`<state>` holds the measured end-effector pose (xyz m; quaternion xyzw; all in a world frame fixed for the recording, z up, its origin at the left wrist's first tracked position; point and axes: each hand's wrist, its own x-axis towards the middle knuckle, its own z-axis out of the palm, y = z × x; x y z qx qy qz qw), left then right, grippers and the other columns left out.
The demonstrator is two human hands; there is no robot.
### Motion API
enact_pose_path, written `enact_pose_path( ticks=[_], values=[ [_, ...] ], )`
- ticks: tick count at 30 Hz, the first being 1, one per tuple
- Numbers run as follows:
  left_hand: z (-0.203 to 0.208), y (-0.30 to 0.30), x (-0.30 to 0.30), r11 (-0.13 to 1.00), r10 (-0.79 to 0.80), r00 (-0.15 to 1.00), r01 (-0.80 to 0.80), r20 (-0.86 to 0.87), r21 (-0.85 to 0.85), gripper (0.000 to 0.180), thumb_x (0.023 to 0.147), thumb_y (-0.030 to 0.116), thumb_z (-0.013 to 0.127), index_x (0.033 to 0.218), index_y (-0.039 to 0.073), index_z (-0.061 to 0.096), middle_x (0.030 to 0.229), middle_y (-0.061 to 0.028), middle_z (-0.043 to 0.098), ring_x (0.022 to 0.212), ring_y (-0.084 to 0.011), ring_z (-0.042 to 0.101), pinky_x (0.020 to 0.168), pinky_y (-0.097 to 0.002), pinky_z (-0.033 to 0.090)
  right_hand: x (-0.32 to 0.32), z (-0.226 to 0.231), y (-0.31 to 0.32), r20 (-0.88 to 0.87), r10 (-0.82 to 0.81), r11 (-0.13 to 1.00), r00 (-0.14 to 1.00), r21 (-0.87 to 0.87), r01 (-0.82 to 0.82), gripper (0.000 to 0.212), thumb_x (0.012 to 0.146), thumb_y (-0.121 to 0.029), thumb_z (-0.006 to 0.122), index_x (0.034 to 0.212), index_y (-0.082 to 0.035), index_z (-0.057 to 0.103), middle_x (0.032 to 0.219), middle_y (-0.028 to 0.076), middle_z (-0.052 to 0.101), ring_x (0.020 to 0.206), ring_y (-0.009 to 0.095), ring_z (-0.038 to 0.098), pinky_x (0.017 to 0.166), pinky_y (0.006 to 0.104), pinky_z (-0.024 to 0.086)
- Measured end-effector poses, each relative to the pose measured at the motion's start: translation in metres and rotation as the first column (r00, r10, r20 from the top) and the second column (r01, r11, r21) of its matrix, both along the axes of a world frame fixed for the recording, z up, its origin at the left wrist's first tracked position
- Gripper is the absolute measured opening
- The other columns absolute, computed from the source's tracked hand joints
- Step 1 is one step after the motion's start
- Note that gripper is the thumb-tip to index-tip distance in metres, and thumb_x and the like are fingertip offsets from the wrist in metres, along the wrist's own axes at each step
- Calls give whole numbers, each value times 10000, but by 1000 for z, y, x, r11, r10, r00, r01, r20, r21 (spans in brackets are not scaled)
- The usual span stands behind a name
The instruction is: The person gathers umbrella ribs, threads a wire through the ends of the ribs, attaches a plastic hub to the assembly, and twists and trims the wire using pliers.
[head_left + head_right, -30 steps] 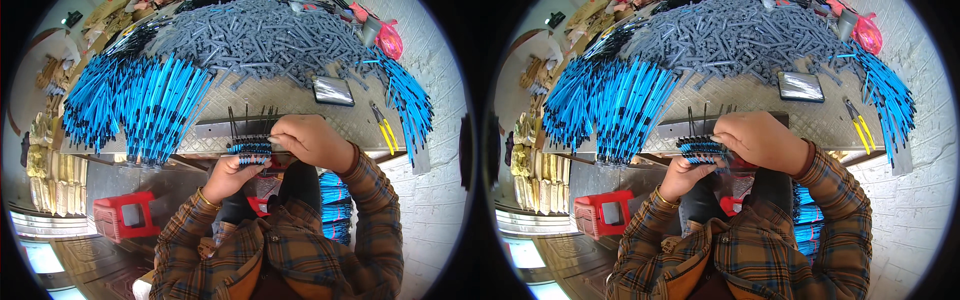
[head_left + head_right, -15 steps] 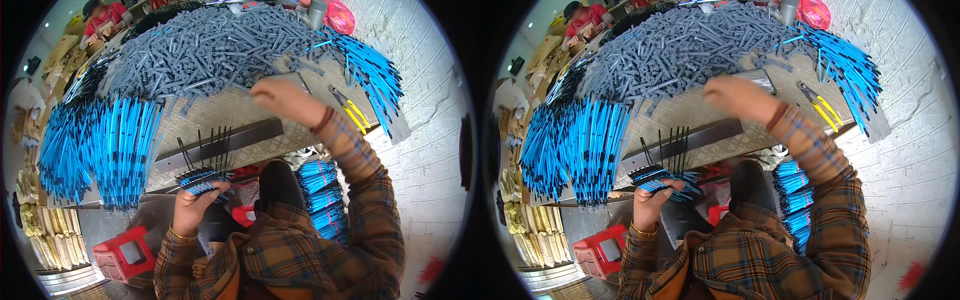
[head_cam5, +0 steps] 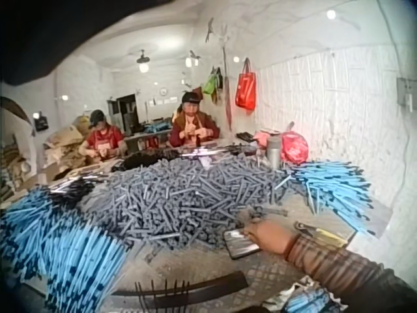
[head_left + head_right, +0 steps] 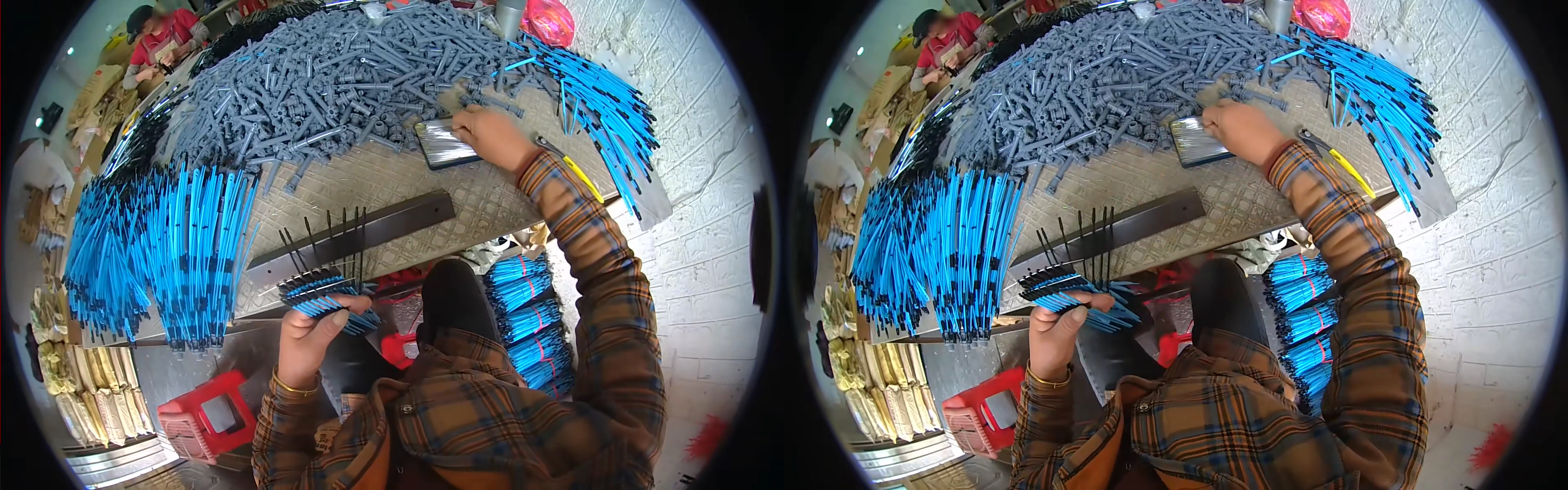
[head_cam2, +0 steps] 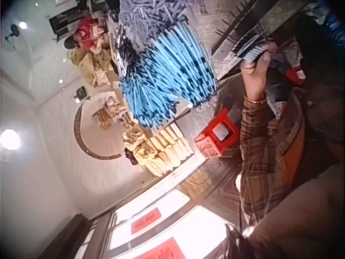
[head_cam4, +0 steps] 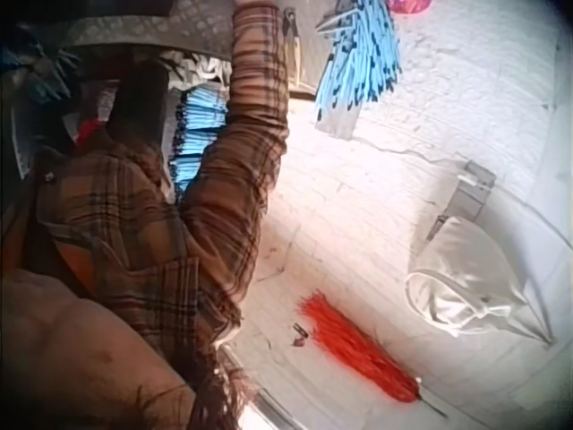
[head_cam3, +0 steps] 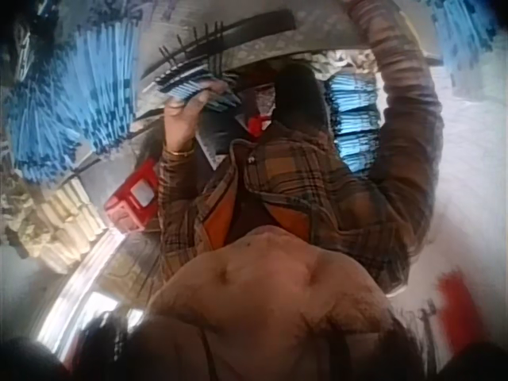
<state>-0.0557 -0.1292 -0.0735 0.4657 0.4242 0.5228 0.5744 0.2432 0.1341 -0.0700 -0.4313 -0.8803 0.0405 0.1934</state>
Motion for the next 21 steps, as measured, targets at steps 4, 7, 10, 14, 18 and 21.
enact_pose_path(
  ticks=[4,7,10,14,18,21],
  values=[
    [2,-1,2,1000,-18,1000,18,10,-25,178,870,51,550,1030,-11,599,993,-170,649,954,-260,616,873,-385,463,7,-4,-2,-39,-67,997,997,24,68,126,852,-169,526,883,-47,522,844,147,568,802,366,559,662,441,441],
    [0,0,0,999,-34,999,34,10,-28,187,879,26,526,1036,-20,618,1028,-129,648,981,-205,603,882,-340,457,-3,6,-12,-79,-74,995,994,55,79,117,849,-152,529,892,-45,517,859,145,568,808,363,560,665,435,445],
    [-3,3,-2,998,-52,998,53,-37,32,186,879,24,530,1035,-17,623,1030,-125,649,983,-198,600,894,-335,446,-21,11,-34,-149,249,967,957,101,-236,105,836,-127,539,896,-45,516,858,133,552,799,359,556,661,428,450],
    [-3,5,0,997,-55,998,55,-15,56,178,875,24,541,1025,-14,630,1026,-122,652,981,-188,597,901,-331,438,-50,8,-70,-128,376,926,918,21,-377,114,825,-122,547,925,-69,535,837,120,530,785,341,555,647,410,454],
    [-4,5,-2,998,-40,999,40,-4,38,174,871,21,550,1020,-12,633,1018,-121,655,986,-184,594,903,-332,437,-65,8,-82,-99,425,902,900,-36,-430,147,821,-118,553,967,-106,562,827,111,511,749,326,556,629,400,454],
    [-4,6,-3,998,-49,999,49,5,37,175,869,17,552,1023,-12,631,1019,-121,656,987,-182,593,905,-333,436,-67,7,-82,-69,397,913,915,-76,-402,188,820,-114,555,1004,-139,581,825,113,509,725,322,557,613,397,452]
  ],
)
